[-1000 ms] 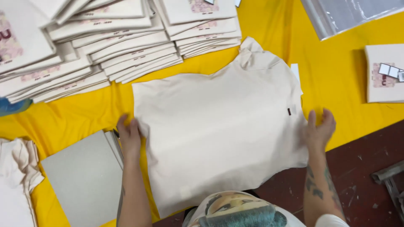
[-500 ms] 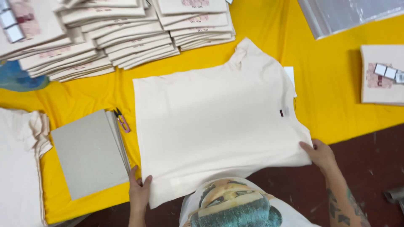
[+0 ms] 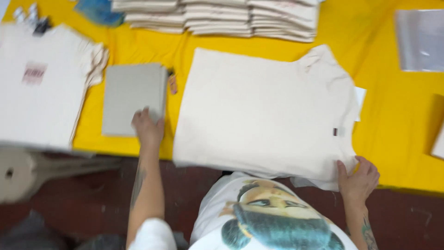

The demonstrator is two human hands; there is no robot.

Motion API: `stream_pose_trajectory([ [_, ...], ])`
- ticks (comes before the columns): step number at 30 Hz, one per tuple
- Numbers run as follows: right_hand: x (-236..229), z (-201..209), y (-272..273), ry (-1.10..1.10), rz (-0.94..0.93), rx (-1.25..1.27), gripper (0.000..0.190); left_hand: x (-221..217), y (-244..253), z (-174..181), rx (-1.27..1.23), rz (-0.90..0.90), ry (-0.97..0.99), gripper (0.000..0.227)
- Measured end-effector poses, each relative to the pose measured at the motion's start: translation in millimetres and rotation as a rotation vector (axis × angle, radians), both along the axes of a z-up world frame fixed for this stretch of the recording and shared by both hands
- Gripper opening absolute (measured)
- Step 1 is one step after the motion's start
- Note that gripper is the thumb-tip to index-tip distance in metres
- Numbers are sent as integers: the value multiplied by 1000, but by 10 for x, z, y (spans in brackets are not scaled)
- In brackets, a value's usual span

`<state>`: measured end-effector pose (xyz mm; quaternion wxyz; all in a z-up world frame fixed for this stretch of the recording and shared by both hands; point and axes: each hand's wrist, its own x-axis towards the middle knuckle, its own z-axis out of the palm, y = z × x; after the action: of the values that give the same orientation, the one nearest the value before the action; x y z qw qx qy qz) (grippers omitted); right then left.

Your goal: Folding t-shirts using a cardboard template to ensure uniform size and shape.

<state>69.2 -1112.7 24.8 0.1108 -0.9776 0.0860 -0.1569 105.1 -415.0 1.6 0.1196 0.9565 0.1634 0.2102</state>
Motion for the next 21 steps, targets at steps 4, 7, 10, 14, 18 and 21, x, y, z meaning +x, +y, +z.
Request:
stream_pose_trajectory([
  [4,282,102,472,-190,365,43,49,466,-122,249,-119,403,557,79],
  [7,326,-97,606,-344,416,-103,39,611,-46,81,-62,452,577,66],
  [10,306,-147,610,-378,391,-100,30,532,55,-55,-101,383,448,55],
  [14,279,-146,584,-358,376,-80,30,486,69,80,-147,334,474,39],
  [18,307,-186,606,-344,372,-61,30,395,89,420,-251,310,515,51],
  [21,301,-204,577,-354,364,-63,30,422,44,529,-295,323,569,53],
])
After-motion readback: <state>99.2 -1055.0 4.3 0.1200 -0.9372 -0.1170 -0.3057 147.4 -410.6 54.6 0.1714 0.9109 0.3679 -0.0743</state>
